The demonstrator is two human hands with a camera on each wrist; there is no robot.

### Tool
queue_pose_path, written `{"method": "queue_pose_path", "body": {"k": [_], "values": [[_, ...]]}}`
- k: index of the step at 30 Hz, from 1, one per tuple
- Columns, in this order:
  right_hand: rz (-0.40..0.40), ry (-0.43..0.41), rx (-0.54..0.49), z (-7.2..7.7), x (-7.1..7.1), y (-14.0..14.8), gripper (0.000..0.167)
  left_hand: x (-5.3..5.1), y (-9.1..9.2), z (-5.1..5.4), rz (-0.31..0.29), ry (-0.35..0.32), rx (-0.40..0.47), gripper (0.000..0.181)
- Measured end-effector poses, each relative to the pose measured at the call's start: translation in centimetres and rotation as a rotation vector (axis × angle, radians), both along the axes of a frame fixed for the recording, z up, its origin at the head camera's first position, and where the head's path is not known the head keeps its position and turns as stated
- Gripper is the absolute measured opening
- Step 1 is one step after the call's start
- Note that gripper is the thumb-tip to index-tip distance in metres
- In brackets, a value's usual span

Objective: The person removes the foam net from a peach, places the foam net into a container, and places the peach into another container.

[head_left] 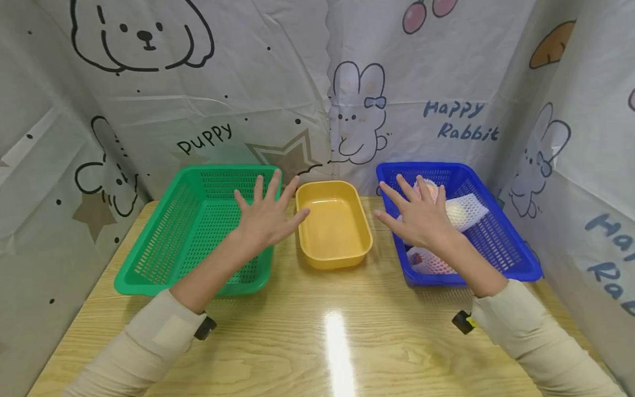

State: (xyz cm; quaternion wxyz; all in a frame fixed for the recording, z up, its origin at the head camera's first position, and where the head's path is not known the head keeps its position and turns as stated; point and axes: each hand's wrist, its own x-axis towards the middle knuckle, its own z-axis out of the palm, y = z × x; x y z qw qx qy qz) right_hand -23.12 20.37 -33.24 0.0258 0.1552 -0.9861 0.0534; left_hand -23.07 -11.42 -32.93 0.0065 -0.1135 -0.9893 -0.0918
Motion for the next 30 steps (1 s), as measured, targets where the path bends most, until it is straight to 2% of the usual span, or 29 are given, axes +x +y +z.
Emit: {"method": "queue_pose_path", "body": {"k": [8,11,14,18,20,22,27,30], "values": [[-0.006,0.002,0.0,0.0,0.0,0.3,0.075,0.2,-0.1,0.2,-0.014,0.005,0.005,0.075],[0.009,-0.007,0.011,0.0,0.1,0.5,0.07,0.6,0.3,0.2,-0.047,0.025,-0.005,0.075],[0.039,-0.018,0.023,0.0,0.2,0.8,0.062,1.1,1.0,0.3,-0.133,0.082,-0.005,0.073],[0.072,-0.063,-0.002,0.0,0.4,1.3,0.052,1.8,2.4,0.3,-0.306,0.205,0.012,0.068],[0.085,-0.095,-0.028,-0.1,0.4,1.6,0.051,2.2,3.2,0.2,-0.375,0.238,0.025,0.068],[0.101,-0.12,-0.057,-0.3,0.5,1.9,0.049,2.5,3.9,0.2,-0.424,0.237,0.028,0.069],[0.165,-0.146,-0.111,-0.5,0.7,2.7,0.045,3.2,5.5,-0.2,-0.52,0.185,0.002,0.07],[0.223,-0.153,-0.136,-0.7,0.8,3.2,0.042,3.4,6.4,-0.6,-0.594,0.196,-0.017,0.069]]}}
